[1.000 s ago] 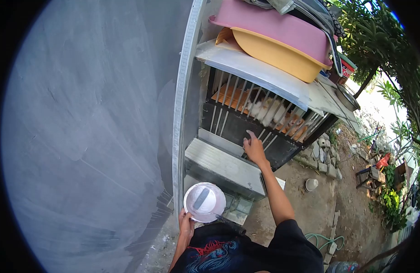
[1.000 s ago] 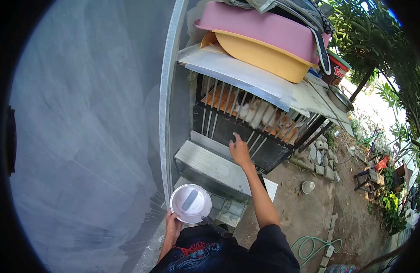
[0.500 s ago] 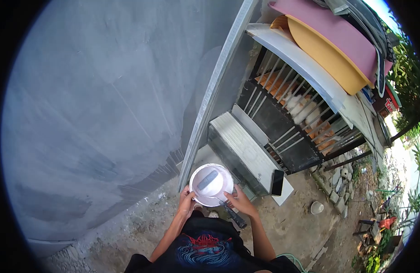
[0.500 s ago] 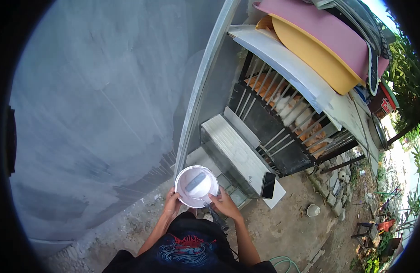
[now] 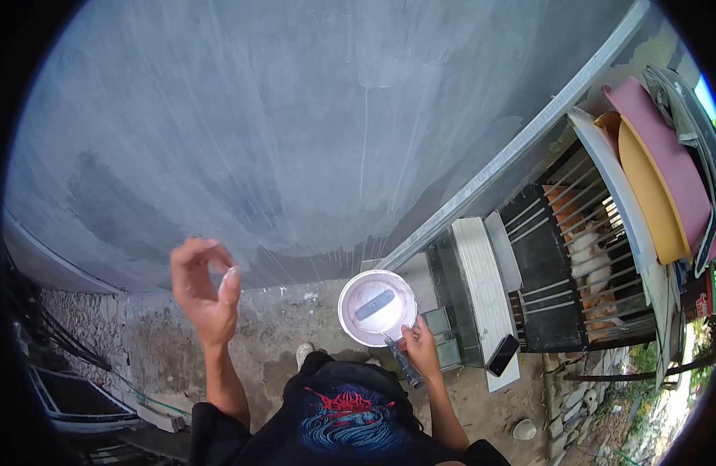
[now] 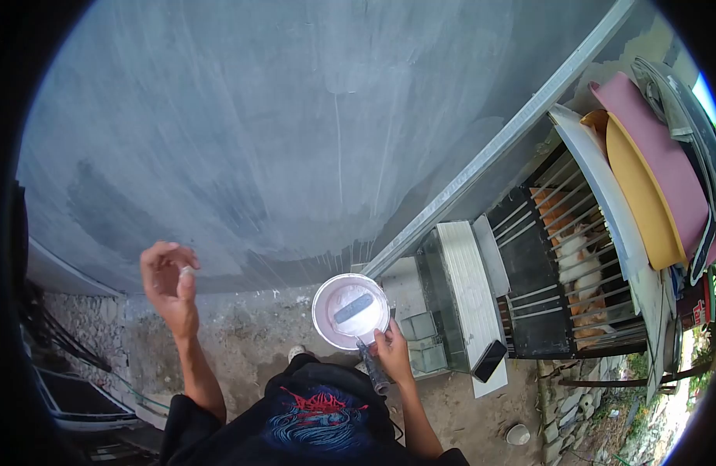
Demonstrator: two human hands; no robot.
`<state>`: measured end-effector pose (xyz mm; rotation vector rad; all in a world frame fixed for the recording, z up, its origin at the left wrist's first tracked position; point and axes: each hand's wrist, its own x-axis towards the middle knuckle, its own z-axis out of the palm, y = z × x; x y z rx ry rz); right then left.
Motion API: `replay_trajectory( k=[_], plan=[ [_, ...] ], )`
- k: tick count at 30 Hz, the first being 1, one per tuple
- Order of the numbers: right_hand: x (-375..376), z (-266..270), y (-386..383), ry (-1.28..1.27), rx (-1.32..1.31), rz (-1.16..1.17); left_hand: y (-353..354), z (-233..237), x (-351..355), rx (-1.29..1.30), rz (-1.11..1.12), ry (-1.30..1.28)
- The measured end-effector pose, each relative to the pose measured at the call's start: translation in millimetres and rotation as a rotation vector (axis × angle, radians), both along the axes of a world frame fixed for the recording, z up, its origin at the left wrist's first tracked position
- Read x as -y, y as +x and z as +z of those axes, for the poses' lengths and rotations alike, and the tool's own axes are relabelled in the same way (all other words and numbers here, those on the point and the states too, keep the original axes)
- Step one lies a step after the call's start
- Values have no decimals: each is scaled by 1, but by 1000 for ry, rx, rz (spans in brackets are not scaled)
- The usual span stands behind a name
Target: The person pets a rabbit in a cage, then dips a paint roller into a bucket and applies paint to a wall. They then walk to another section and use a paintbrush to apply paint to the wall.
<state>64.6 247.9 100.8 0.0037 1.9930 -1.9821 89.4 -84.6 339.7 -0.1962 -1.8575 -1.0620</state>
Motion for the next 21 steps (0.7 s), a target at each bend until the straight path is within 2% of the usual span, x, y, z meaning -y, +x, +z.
replay_trajectory(
  k=[1, 2, 5, 6, 10, 17, 21],
  plan=[
    [6, -1, 0, 9, 9, 2, 14, 46, 13, -289, -73, -140],
    [13, -2, -1, -3, 1, 29, 33, 83, 20, -462, -34, -272],
    [35, 12, -9, -4, -12, 89, 81, 163, 42, -535, 134, -637],
    [39, 13, -13, 24, -8, 111, 87, 176, 49, -551, 133, -711],
    [90, 19, 1, 6, -28, 76, 83, 184, 74, -573, 17, -803],
    [162, 17, 32, -23, -67, -25, 70, 185, 132, -616, -97, -786],
    [176, 27, 46, -12, -51, -123, 60, 180, 164, -671, -125, -764]
  ],
)
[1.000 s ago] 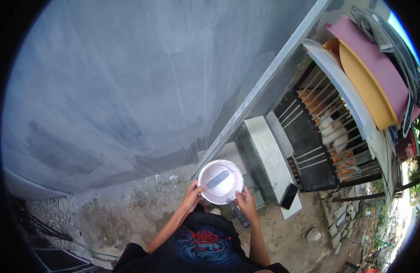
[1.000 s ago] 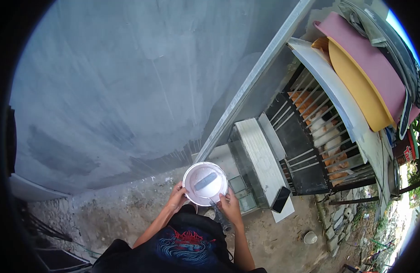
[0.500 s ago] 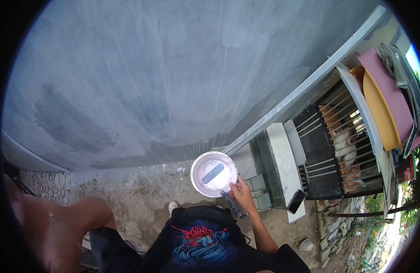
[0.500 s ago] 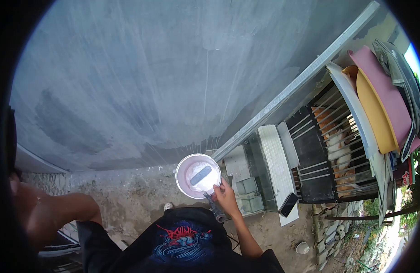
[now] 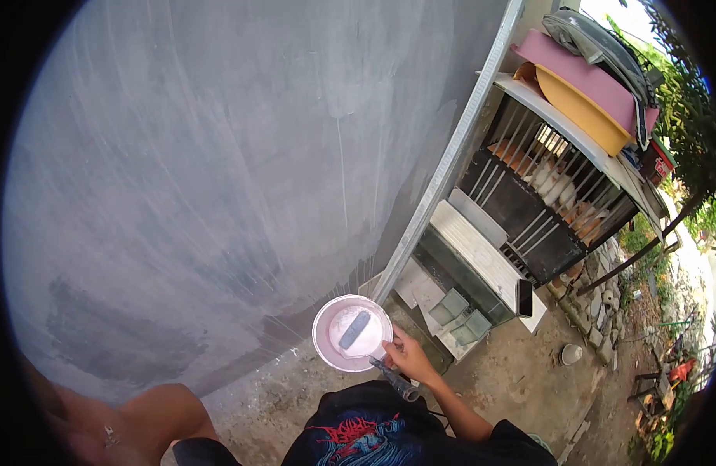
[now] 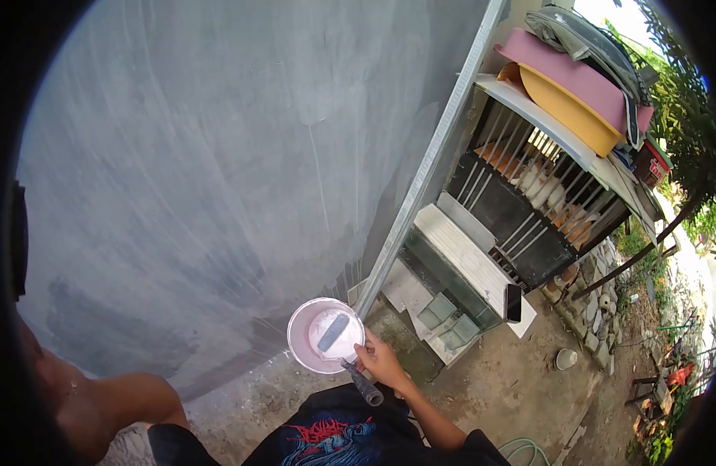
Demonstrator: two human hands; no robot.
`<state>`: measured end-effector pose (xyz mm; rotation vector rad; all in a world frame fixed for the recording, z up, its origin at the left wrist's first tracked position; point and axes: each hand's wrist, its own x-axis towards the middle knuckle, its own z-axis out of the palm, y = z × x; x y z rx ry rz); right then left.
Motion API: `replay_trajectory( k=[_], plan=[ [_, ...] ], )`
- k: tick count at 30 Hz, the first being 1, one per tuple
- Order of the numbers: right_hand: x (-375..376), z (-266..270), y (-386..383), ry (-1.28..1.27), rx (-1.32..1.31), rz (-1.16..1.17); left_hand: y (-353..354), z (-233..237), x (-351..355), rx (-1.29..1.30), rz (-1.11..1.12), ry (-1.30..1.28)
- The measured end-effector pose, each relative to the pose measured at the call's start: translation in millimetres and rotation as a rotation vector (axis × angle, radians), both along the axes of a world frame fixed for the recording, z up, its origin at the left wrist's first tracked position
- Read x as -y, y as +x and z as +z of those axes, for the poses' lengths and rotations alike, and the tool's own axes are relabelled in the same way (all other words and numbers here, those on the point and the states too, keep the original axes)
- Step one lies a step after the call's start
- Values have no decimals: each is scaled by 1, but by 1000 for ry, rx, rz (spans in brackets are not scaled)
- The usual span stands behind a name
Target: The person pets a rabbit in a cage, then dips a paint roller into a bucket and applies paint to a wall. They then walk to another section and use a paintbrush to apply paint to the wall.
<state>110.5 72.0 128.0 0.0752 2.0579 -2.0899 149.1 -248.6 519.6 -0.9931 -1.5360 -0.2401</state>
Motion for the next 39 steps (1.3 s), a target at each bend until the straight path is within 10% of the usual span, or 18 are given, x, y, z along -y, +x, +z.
replay_trajectory(
  k=[26, 33, 39],
  plan=[
    [19, 21, -7, 57, -24, 55, 17, -26, 25, 48, -96, 152],
    [35, 45, -21, 16, -116, 147, -32, -230, 7, 1406, 321, 887],
    [80, 50, -29, 44, -102, 266, 4, -351, 5, 1788, -208, 1394]
  ],
)
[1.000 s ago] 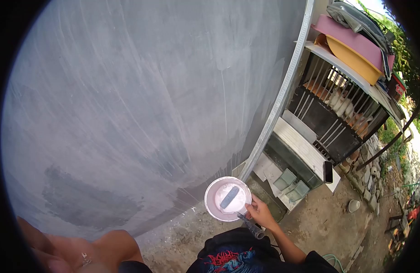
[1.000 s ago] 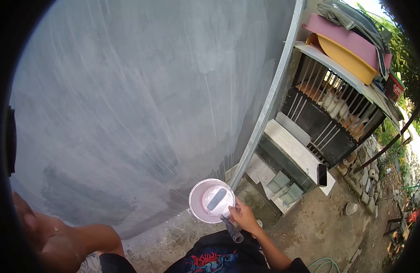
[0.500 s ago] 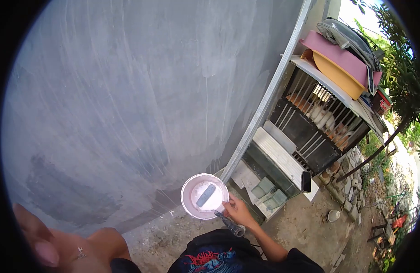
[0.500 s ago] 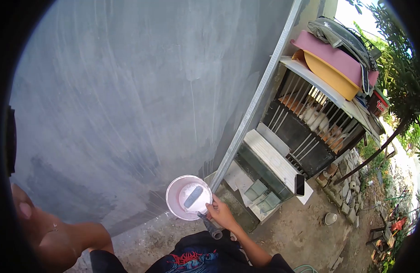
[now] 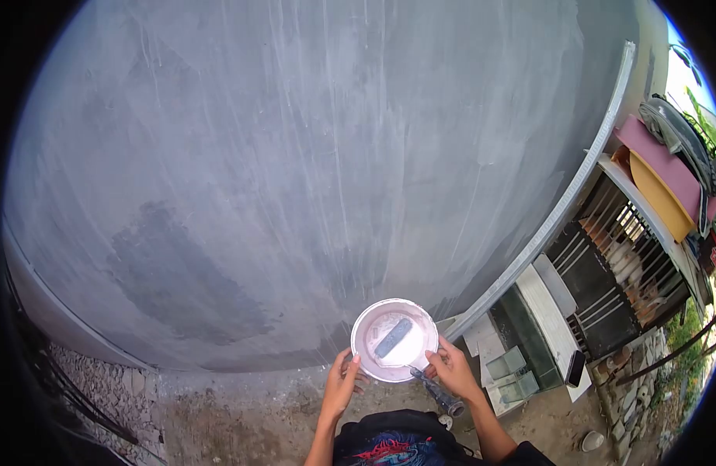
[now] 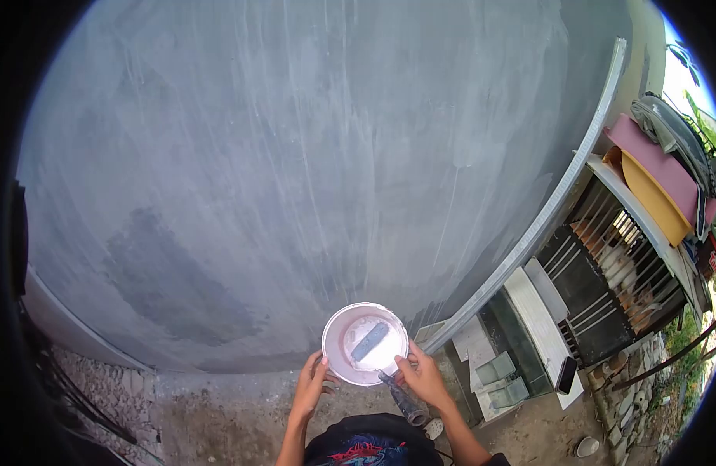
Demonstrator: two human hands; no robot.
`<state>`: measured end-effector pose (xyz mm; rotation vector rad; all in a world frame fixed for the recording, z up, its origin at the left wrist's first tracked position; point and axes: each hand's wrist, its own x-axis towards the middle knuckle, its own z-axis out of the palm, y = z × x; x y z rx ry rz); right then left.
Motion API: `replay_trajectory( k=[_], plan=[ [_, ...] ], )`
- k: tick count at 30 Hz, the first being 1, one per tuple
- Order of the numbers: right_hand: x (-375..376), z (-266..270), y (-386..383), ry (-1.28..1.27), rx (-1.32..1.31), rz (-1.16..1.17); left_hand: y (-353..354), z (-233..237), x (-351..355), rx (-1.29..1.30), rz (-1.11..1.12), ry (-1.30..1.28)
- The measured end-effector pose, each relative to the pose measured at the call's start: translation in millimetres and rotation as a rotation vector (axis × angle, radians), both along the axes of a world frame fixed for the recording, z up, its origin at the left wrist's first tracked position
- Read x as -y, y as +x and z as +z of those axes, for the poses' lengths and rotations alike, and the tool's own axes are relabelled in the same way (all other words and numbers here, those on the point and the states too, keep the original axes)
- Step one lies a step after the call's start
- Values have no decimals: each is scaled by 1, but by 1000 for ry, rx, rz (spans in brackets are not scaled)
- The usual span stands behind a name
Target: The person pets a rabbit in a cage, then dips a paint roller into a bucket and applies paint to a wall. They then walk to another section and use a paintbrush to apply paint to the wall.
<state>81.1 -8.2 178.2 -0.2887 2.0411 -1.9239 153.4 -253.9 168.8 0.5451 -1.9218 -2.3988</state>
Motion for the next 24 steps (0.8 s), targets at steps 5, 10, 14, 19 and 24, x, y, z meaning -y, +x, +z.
replay_trajectory(
  k=[5, 10, 14, 19, 24],
  plan=[
    [46, 3, 4, -59, 19, 108, 15, -14, 20, -128, 176, 51],
    [65, -8, 9, 16, 6, 164, 24, -11, 39, -191, 173, 23],
    [63, 13, 19, 259, 201, 223, 30, -30, 40, -209, 237, -70],
    [56, 29, 53, 148, 370, 263, 36, -48, 38, -172, 234, -120],
    [43, -14, 70, 391, 128, 425, 37, -65, 27, -146, 116, -67]
  ],
)
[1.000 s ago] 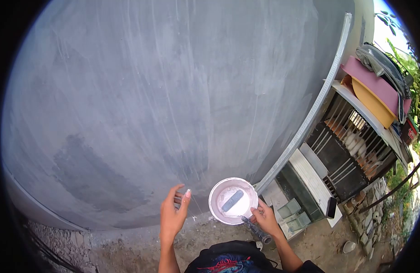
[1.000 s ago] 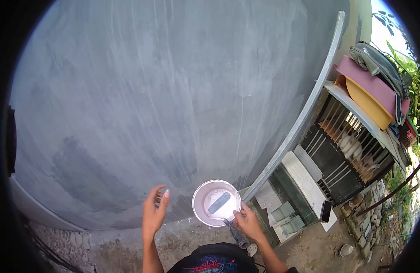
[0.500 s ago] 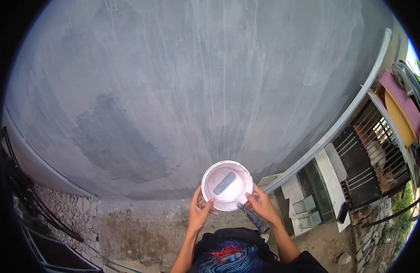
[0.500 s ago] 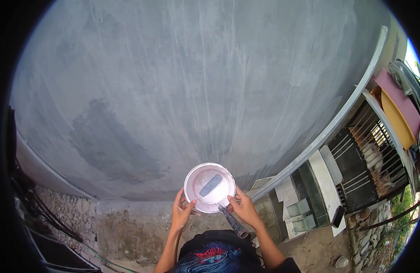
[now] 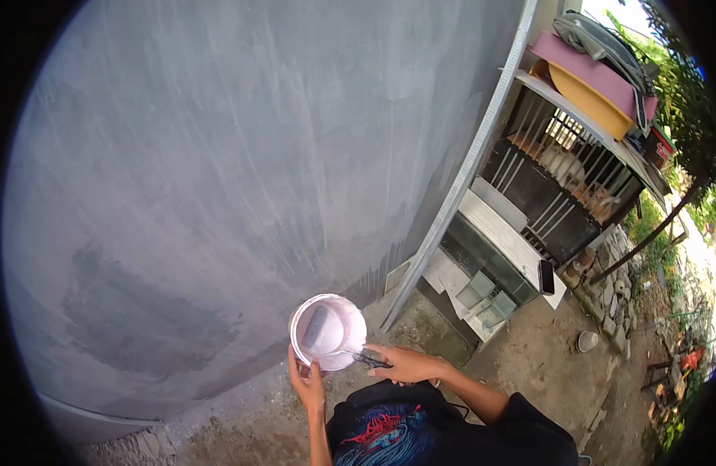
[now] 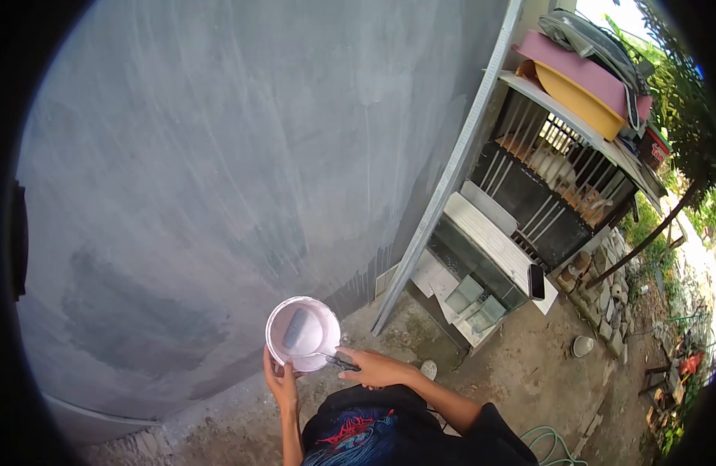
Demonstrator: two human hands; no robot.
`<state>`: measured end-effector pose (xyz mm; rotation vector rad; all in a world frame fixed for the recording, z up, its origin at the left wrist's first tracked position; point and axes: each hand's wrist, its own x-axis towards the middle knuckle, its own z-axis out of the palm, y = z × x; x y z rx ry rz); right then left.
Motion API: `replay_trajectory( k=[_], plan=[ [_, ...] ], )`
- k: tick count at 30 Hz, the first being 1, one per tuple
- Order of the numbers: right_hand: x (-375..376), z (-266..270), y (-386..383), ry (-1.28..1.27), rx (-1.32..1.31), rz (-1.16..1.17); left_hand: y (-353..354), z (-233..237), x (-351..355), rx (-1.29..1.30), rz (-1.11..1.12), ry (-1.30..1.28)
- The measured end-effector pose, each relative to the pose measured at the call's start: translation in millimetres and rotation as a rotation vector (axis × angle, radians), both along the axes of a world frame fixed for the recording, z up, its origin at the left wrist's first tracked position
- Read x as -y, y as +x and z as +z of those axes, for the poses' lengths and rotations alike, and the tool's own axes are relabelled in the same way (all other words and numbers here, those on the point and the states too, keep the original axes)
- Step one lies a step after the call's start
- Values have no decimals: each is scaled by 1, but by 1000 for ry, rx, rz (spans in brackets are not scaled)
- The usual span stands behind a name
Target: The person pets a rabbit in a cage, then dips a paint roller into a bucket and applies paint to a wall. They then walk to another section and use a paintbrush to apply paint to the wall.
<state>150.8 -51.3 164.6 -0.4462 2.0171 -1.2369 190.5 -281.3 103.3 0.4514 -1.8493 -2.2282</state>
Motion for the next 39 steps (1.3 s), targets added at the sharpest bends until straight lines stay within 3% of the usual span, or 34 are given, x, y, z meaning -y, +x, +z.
replay_trajectory(
  k=[2, 4, 8, 13, 23, 27, 32, 39],
  plan=[
    [-8, 5, 4, -1, 25, -45, -5, -13, 1, 25, 66, -15],
    [-12, 29, 11, 26, 128, -80, -10, -19, 3, 42, 23, -1],
    [-28, 28, 19, -15, 270, -139, -15, -20, 2, 72, -34, 19],
    [-43, 4, 28, -349, 348, -244, -25, -22, 1, 98, -38, 15],
    [-38, 10, 27, -525, 542, -281, -34, -10, 17, 112, 86, 113],
    [-17, 22, 20, -518, 524, -284, -38, -6, 32, 106, 135, 190],
    [10, 30, 7, -489, 279, -224, -48, -2, 48, 23, 201, 274],
    [54, 97, -40, -456, -115, -245, -44, 1, 67, -14, 258, 297]
  ],
)
